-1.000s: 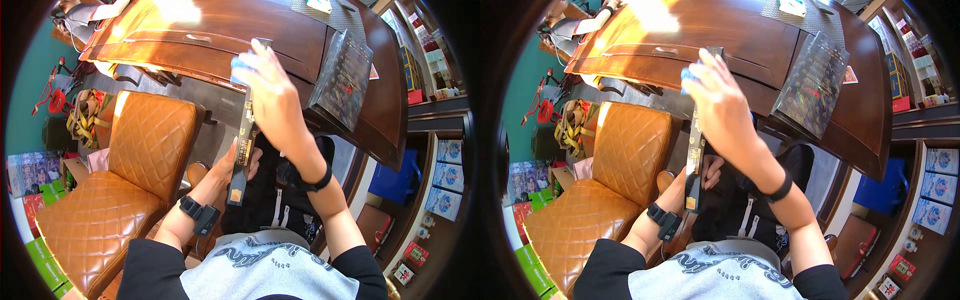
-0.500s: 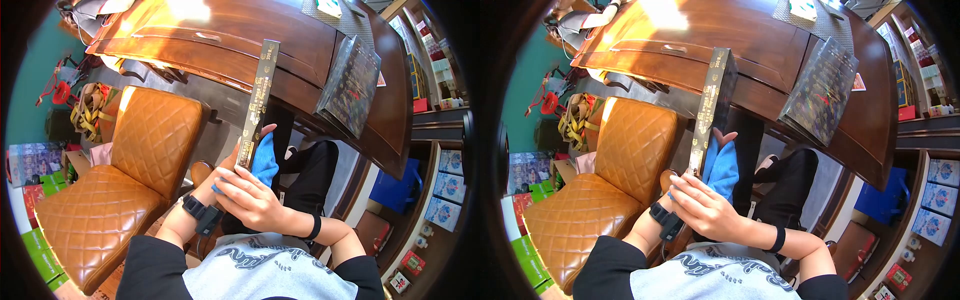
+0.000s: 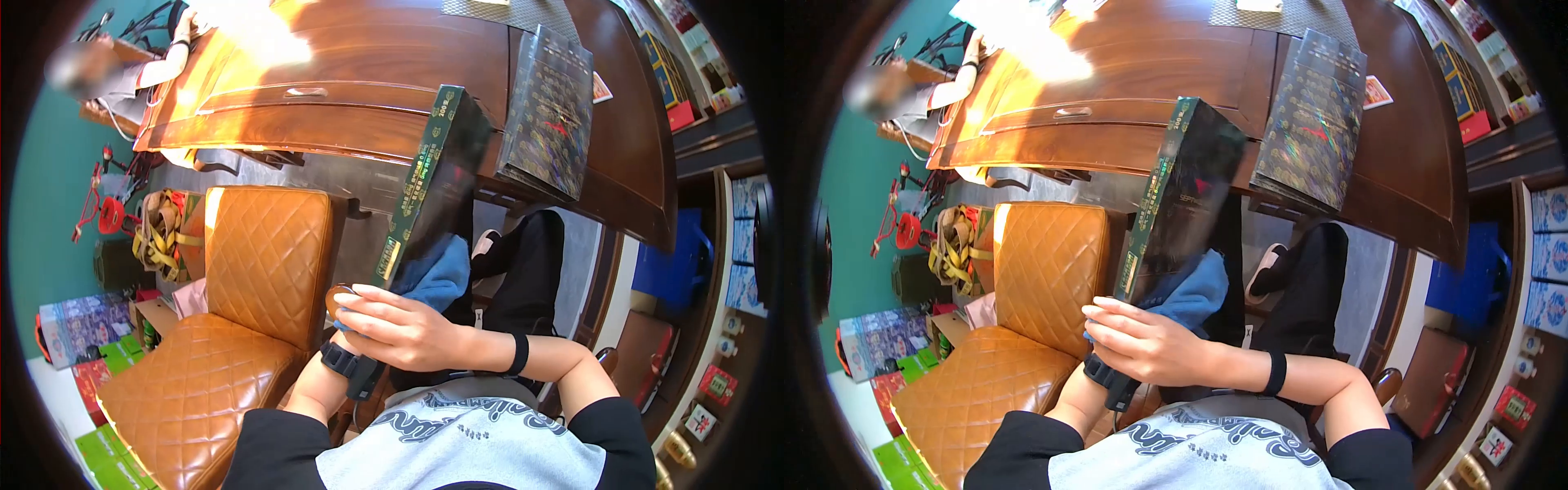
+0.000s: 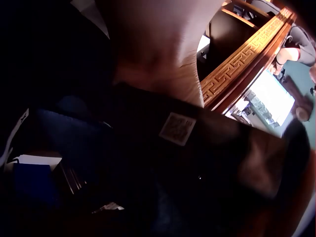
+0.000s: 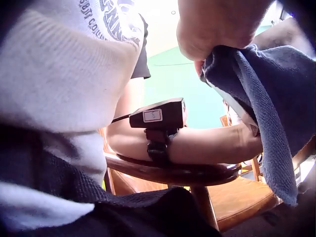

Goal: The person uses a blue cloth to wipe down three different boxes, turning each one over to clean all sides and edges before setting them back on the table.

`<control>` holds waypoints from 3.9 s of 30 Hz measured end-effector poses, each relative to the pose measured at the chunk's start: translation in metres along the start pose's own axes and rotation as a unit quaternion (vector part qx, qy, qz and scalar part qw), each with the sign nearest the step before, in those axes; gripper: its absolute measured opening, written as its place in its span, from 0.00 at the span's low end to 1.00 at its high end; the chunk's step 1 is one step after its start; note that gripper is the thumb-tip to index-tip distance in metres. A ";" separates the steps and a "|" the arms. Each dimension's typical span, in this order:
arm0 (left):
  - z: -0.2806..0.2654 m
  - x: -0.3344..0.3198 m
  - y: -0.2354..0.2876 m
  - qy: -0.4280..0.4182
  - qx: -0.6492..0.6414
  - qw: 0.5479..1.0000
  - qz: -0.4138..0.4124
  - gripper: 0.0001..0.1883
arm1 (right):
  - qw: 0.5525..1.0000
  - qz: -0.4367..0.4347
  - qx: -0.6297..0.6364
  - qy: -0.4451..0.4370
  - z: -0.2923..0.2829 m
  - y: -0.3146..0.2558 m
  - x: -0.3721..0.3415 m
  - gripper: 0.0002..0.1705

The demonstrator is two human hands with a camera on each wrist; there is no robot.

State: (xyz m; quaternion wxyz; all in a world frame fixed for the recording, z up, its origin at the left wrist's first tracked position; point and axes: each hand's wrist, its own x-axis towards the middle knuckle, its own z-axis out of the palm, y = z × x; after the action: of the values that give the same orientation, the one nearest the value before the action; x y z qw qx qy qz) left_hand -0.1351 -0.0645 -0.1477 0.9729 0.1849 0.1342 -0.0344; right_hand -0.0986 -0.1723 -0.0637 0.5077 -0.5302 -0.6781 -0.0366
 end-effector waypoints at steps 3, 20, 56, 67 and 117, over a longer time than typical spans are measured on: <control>-0.002 0.007 -0.005 -0.008 -0.045 0.999 -0.003 0.45 | 0.999 0.024 -0.029 -0.024 0.006 0.020 -0.003 0.16; 0.022 0.004 0.010 -0.112 -0.200 0.973 0.027 0.49 | 0.931 0.218 -0.290 0.029 -0.076 0.139 0.033 0.19; -0.041 0.006 -0.012 0.092 -0.191 0.970 0.121 0.35 | 0.960 0.057 -0.230 -0.146 -0.001 0.035 0.000 0.28; 0.000 0.003 0.000 0.093 -0.150 0.984 0.032 0.35 | 0.899 0.166 -0.404 -0.025 -0.073 0.160 0.044 0.22; -0.045 0.009 -0.014 0.165 -0.021 0.983 0.073 0.40 | 0.880 0.239 -0.409 0.019 -0.066 0.151 0.049 0.24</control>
State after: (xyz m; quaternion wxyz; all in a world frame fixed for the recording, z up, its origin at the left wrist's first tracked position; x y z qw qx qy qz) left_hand -0.1391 -0.0616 -0.1953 0.9409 0.1773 0.2800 0.0701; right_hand 0.0622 -0.1119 -0.0704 0.2516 -0.8360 -0.4456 -0.1980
